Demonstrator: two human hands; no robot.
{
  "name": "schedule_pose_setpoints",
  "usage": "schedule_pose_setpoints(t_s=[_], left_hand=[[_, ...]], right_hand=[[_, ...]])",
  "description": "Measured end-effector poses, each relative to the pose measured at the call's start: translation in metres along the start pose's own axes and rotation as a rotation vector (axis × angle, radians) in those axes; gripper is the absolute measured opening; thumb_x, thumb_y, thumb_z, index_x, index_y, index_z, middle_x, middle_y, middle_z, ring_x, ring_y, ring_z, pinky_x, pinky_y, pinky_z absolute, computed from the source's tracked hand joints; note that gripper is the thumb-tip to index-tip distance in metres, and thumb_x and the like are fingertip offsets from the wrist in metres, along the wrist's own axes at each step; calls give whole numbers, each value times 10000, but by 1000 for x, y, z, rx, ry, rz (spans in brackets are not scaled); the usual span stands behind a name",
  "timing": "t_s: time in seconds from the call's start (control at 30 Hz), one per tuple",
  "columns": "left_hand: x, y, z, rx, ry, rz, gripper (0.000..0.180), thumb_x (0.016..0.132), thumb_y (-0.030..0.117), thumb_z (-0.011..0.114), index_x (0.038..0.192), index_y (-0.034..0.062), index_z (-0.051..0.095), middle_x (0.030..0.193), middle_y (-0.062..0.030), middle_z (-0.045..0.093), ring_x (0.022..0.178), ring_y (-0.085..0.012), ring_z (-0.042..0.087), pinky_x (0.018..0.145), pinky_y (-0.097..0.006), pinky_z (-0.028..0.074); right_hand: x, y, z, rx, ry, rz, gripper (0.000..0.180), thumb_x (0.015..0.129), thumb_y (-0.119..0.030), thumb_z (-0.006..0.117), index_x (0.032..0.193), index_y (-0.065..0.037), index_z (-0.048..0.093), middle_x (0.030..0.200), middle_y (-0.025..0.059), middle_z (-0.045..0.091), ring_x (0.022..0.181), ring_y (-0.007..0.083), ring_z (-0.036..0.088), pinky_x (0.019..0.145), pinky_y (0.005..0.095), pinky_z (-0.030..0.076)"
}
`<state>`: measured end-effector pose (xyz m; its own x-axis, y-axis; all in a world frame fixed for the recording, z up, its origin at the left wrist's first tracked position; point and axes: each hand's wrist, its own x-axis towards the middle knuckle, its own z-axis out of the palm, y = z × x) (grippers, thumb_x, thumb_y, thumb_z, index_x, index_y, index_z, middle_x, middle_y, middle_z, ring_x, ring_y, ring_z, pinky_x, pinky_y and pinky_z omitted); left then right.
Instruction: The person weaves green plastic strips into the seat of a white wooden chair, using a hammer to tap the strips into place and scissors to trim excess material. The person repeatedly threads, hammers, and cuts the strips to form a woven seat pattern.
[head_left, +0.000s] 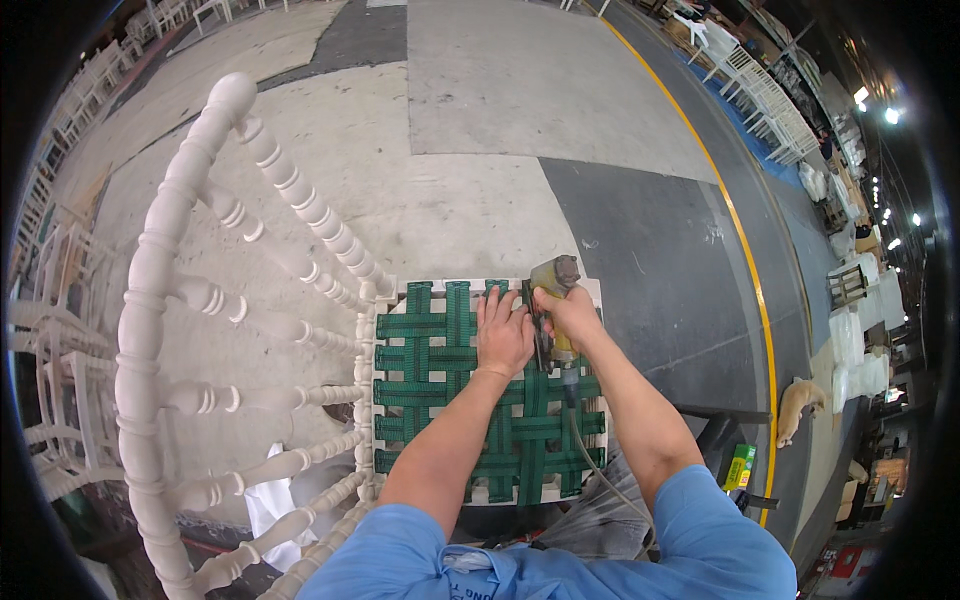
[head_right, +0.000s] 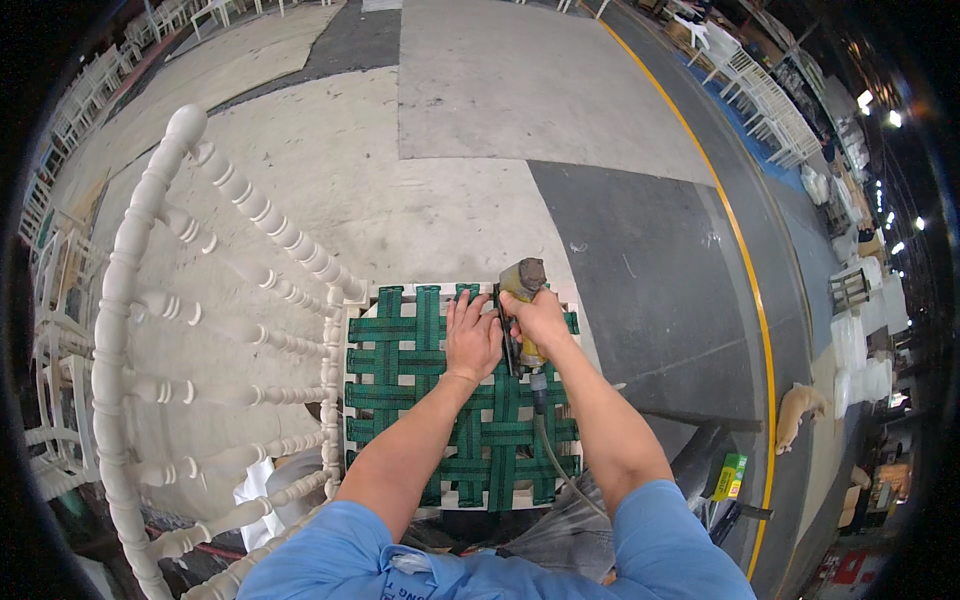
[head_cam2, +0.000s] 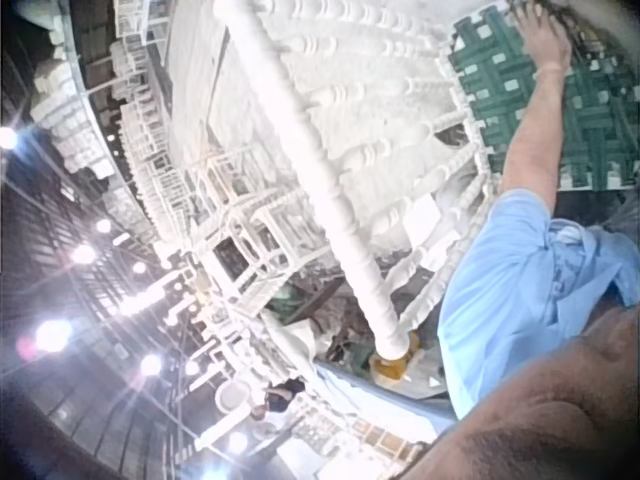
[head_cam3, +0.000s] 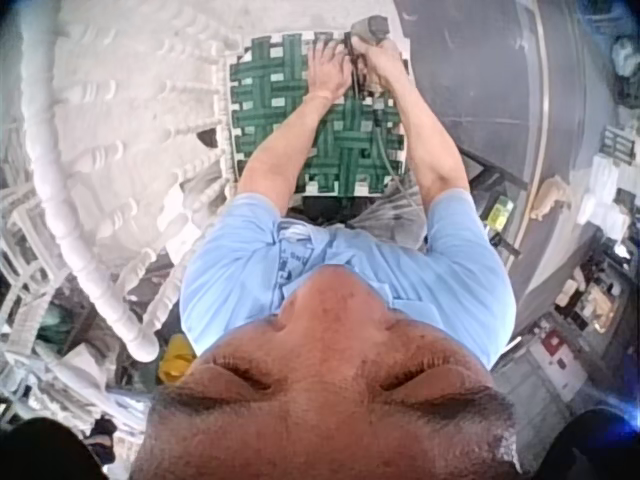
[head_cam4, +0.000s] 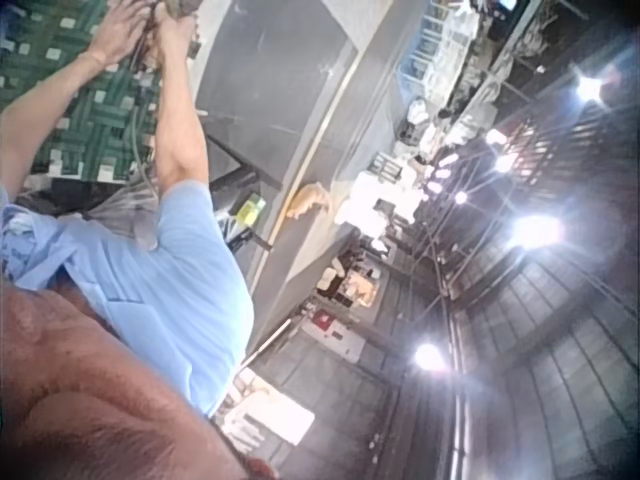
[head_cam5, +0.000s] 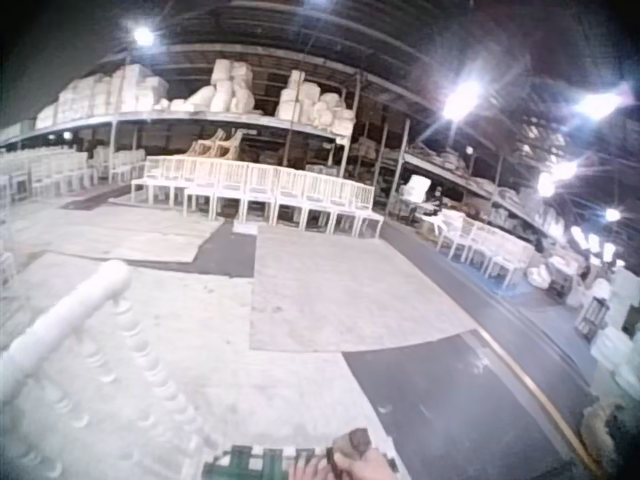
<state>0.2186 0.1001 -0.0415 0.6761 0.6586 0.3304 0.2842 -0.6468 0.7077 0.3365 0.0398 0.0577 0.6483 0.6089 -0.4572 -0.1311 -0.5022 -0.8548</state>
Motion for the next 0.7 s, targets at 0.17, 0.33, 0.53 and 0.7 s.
schedule_pose_setpoints(t_s=[0.17, 0.33, 0.53, 0.7], left_hand=[[-1, 0, 0, -19, 94, 35, 272, 954, 208, 574, 1078, 45, 754, 1365, -132, 582, 1406, -389, 416, 1210, -557, 253], [-1, -1, 1, -29, 94, 28, 274, 949, 200, 575, 1068, 34, 758, 1361, -134, 582, 1403, -390, 417, 1206, -557, 261], [0, -1, 0, -27, 102, 35, 263, 934, 183, 583, 1047, 23, 759, 1356, -131, 583, 1399, -390, 421, 1201, -556, 271], [1, 1, -1, -22, 29, -13, 254, 924, 174, 591, 1039, 22, 758, 1357, -123, 583, 1396, -389, 424, 1199, -553, 277]], right_hand=[[-2, 0, 2, -45, -3, -7, 222, 973, -223, 706, 982, -11, 645, 792, 40, 639, 502, 119, 537, 431, 280, 430], [-2, -1, 3, -97, 29, 37, 205, 979, -215, 695, 1010, -19, 644, 811, 42, 644, 508, 117, 539, 431, 274, 426], [-8, 0, -9, 51, 73, 5, 186, 975, -193, 693, 1032, -25, 638, 821, 47, 647, 505, 122, 539, 427, 282, 419], [-5, -1, -6, -38, 29, 8, 192, 981, -201, 686, 1028, -20, 639, 832, 50, 650, 505, 125, 537, 433, 281, 423]])
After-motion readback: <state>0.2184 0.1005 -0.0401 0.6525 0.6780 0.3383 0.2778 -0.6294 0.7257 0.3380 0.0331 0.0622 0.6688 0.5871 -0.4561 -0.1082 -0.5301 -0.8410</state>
